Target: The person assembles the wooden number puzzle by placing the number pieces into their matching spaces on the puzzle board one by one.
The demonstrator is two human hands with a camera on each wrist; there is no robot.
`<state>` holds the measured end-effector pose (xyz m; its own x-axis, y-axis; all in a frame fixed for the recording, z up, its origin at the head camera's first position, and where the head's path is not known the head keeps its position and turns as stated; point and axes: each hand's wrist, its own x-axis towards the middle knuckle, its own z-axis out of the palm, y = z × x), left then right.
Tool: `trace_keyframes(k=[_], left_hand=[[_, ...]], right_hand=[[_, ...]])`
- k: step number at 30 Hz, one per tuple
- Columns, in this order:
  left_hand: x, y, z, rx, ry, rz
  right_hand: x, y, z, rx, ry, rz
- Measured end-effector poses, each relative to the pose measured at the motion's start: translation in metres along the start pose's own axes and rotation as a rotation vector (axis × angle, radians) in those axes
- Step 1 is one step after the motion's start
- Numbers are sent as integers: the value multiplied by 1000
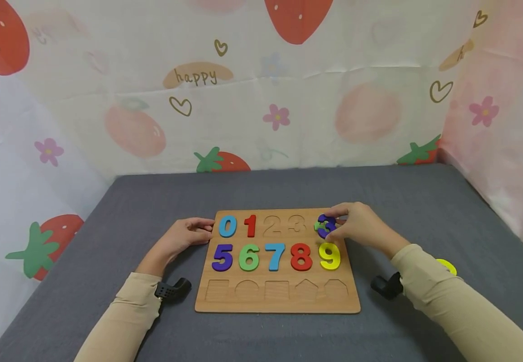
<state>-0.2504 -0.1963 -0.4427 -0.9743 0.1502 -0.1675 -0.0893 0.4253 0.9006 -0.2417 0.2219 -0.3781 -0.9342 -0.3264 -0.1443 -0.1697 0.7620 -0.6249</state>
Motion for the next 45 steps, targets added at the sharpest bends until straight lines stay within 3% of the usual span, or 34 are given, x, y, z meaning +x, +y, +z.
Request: trace_keyframes(k=[6,24,45], left_hand=[[2,0,2,-13,3,-17],[1,-1,4,-20,-3,-3],[1,2,0,-5,7,-22]], right_hand=[[14,-9,10,61,-16,18],[50,-16,30,16,-69,-25],[64,-23,38,-5,-78,-11]])
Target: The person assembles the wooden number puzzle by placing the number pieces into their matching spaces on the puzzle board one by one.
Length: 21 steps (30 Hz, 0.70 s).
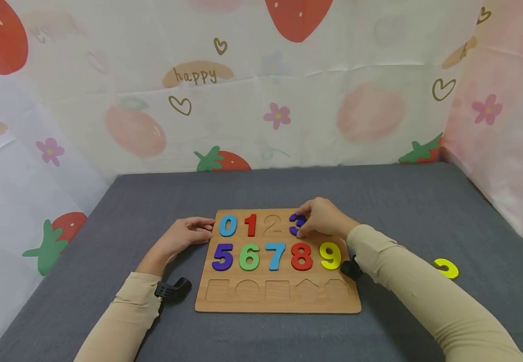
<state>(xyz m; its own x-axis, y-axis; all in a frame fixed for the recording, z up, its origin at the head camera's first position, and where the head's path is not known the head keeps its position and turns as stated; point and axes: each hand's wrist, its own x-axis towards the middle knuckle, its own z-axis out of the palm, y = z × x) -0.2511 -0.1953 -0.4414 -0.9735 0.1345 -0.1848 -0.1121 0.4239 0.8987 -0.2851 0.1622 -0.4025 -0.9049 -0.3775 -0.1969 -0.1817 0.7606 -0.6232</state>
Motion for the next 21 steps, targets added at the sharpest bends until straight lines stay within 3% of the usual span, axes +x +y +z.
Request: trace_keyframes(k=[15,21], left_hand=[[0,0,-1,2,3,2],[0,0,-1,3,-3,6]], right_hand=[[1,-1,1,15,13,0],[-18,1,-14,102,51,12]])
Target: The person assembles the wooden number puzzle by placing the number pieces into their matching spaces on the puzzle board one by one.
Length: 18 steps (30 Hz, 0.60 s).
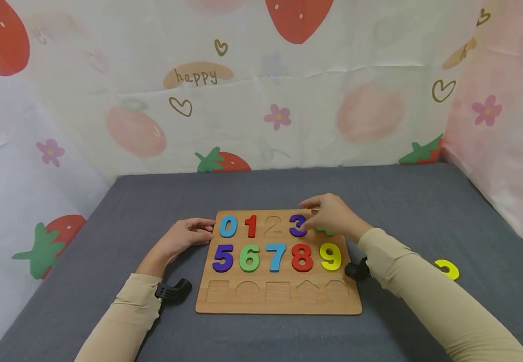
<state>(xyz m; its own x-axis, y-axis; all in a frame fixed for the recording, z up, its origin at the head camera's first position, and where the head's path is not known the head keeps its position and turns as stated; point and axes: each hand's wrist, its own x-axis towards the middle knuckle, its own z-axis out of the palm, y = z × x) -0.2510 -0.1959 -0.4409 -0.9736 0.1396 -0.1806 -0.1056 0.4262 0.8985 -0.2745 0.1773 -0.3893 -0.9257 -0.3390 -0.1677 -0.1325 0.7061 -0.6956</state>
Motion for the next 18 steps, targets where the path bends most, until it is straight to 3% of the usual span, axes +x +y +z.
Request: trace_keyframes(k=[9,18], left_hand=[[1,-2,-1,11,-8,13],[1,-2,1,14,8,-3]], right_hand=[[-48,12,-29,18,108,-20],[-102,37,-54,8,168,57]])
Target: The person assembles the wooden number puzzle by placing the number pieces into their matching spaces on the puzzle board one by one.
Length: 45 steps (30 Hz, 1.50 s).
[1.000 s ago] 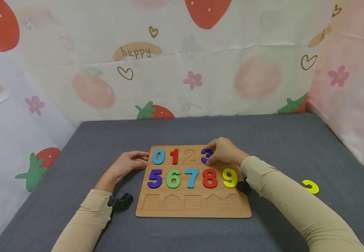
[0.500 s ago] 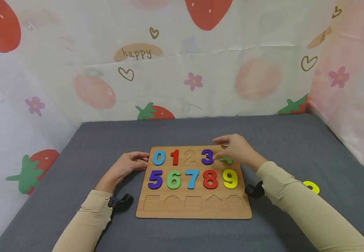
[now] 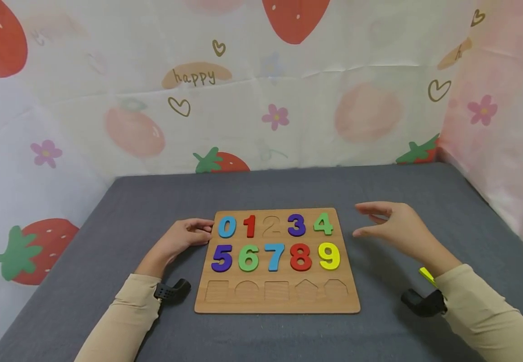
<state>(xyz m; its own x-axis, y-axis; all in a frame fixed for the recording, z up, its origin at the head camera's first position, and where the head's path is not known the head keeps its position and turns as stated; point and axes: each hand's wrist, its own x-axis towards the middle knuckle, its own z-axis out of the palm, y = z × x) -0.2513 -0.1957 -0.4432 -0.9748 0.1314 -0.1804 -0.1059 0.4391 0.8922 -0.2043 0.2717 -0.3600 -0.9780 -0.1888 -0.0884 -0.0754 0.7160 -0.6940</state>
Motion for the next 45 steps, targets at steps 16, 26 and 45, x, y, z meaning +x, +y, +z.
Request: trace_keyframes(k=[16,26,45], left_hand=[[0,-2,1,-2,3,13],[0,-2,1,-9,-8,25],[-1,1,1,4,13,11]], right_hand=[[-50,63,-23,-56,135,164],[-68,97,-24,28,181,254],[-73,131,-20,-24,212,310]])
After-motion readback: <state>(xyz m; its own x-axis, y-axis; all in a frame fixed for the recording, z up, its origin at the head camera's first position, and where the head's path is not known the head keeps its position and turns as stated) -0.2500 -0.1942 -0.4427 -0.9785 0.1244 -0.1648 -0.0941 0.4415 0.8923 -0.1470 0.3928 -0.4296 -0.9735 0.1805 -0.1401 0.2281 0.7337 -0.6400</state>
